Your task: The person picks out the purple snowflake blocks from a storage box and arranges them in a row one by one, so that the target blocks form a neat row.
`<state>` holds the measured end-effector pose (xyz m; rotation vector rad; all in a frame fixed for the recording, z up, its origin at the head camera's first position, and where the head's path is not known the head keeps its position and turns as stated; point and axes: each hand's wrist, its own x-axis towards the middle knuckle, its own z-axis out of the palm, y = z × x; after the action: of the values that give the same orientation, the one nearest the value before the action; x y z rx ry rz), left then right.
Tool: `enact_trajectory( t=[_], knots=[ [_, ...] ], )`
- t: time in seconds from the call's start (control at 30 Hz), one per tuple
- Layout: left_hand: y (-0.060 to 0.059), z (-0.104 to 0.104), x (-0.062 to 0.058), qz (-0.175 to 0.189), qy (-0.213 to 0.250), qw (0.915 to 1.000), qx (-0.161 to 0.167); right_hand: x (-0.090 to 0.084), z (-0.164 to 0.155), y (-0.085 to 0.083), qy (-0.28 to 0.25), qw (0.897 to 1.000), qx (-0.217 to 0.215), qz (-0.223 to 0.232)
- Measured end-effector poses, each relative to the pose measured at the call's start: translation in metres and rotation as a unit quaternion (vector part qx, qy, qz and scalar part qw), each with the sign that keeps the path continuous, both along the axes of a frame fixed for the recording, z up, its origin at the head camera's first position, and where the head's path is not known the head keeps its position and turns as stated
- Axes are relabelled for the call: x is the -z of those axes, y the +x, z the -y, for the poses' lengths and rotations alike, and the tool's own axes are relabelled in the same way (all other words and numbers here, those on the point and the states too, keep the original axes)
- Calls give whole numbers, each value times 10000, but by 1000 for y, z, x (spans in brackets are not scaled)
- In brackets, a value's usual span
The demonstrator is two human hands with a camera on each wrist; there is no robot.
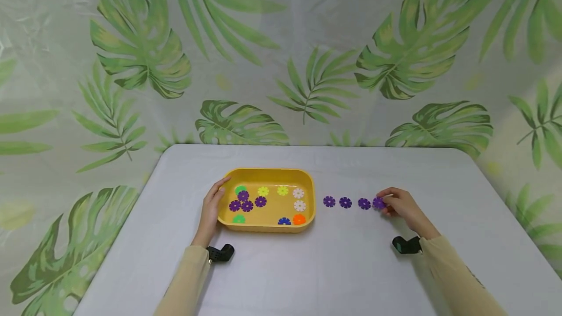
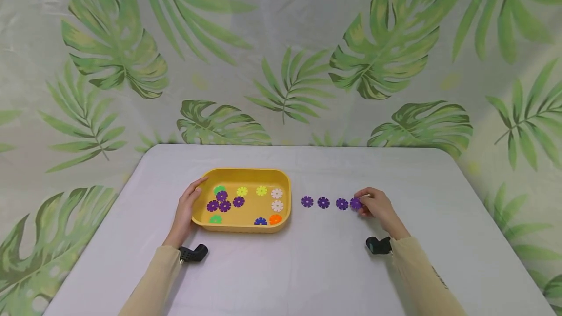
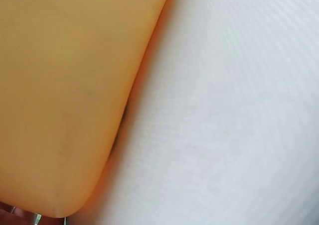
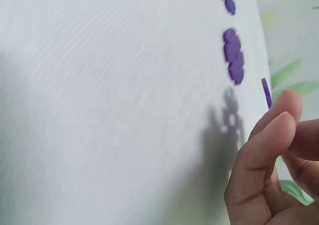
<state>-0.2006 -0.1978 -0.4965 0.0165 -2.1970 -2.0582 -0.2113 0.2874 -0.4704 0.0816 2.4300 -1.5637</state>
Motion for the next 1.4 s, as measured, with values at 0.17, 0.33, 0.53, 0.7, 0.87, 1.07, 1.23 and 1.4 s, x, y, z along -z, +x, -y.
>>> enact_trajectory(
  t=[0.17, 0.33, 0.53, 0.7, 0.87, 1.07, 1.23, 1.4],
  knots=[
    [-1, 0, 1, -56, 4, 10000, -6, 8, -6, 2, 564, 9982, 100, -174],
    [-1, 0, 1, -94, 10, 10000, 18, 5, 1, 3, 1330, 9895, 139, -553],
    [1, 0, 0, -98, 51, 9999, 2, -8, 27, -1, 615, 9954, 91, -723],
    [1, 0, -2, -81, 78, 9999, -4, -22, 67, -4, -451, 9954, -418, -741],
    [6, -2, -16, -5, 151, 9998, 100, -34, 119, -5, -981, 9902, -804, -586],
    [11, -5, -27, 44, 146, 9997, 179, -41, 183, -3, -1375, 9802, -1367, -393],
    [3, -1, -11, 57, 122, 9999, 73, -33, 229, -4, -1342, 9778, -1606, -121],
    [-1, 1, 1, -45, 43, 10000, -9, -22, 261, -6, -1147, 9815, -1513, 244]
  ],
)
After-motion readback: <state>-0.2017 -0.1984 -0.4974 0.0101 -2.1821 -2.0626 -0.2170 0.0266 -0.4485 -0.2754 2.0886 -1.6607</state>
